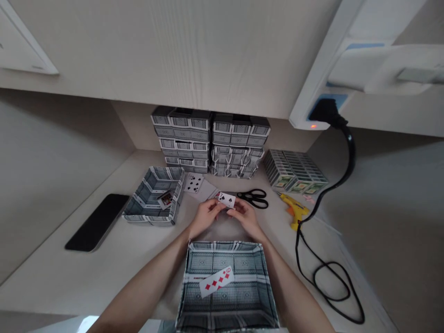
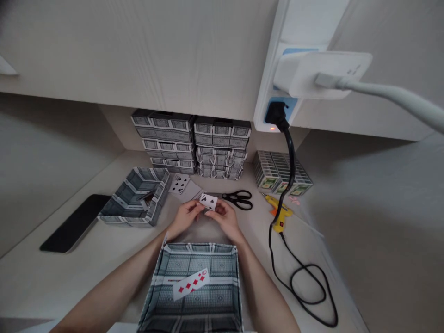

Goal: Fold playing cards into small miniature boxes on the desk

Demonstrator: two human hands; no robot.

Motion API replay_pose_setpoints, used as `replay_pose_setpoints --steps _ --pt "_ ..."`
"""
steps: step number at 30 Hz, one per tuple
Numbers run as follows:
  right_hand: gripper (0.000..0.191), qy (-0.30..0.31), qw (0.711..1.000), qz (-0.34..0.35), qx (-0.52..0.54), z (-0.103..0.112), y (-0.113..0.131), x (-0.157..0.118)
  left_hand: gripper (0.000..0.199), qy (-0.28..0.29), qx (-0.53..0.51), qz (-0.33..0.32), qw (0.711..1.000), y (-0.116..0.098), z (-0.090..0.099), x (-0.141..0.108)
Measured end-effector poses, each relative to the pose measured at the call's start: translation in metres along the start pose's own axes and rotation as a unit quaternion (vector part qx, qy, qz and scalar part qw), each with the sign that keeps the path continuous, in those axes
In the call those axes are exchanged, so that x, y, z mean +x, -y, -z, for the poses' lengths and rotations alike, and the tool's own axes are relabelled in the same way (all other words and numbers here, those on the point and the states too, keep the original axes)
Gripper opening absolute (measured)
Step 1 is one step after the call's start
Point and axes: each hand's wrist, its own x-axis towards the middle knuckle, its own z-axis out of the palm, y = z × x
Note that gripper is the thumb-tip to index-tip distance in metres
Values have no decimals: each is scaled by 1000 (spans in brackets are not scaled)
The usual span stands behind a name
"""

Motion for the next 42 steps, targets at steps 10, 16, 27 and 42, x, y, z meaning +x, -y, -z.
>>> replay_pose_setpoints --steps 10,16,27,42 --pt "28 -49 999 3 -17 1 5 -4 34 46 62 -37 996 6 -1 1" --pt "33 -53 998 13 -26 1 3 -3 40 33 -87 4 996 4 -1 1" --pt "26 -24 995 24 -93 0 2 -5 42 13 -107 22 994 -1 6 3" --pt "26 39 993 -21 -110 2 -13 -10 34 22 -39 34 998 11 3 6"
